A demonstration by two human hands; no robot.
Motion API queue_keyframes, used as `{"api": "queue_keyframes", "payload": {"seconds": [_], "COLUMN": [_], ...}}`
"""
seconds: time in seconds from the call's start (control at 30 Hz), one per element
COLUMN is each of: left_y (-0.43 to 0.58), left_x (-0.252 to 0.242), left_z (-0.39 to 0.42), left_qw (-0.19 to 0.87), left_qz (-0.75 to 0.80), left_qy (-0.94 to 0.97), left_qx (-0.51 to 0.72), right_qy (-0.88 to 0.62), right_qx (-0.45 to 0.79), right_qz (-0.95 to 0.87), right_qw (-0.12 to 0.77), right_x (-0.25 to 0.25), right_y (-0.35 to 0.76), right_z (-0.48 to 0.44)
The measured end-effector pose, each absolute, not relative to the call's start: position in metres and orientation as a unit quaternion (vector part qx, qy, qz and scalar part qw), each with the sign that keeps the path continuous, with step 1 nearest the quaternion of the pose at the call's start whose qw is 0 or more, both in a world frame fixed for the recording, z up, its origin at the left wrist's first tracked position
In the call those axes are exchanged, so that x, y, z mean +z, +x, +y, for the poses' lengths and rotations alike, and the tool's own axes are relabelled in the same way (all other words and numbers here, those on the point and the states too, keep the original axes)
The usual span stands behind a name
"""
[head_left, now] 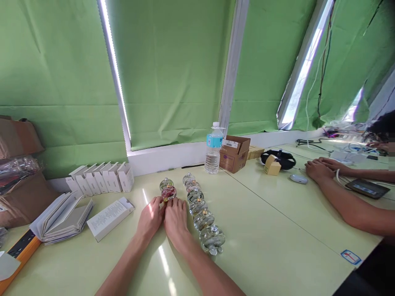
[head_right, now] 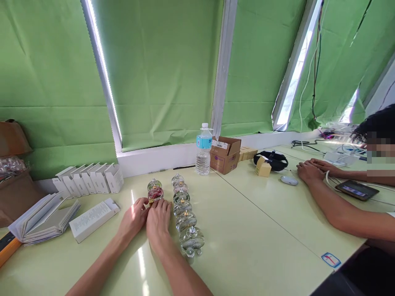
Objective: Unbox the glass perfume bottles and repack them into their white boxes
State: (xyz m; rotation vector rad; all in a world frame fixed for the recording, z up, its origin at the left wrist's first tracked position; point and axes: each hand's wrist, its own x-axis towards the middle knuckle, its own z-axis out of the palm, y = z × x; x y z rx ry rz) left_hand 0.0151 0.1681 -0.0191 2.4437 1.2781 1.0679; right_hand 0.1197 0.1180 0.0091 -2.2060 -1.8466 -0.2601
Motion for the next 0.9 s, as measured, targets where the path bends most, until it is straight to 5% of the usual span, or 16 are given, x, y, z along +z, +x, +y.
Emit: {"api": "queue_keyframes", "payload": {"seconds": [0.9], "left_y": [0.013], "left_x": [-0.02], "left_z": [0.164], "left_qw": [0.086], "left_qz": [0.393], "left_qy": [0.848], "left_qx": [0.344], "right_qy": [-0.743], "right_qx": [-0.071], "right_qz": [-0.647], "right_qw": [0.157], "right_x": [0.009], "right_y": [0.125], "right_z": [0.128]}}
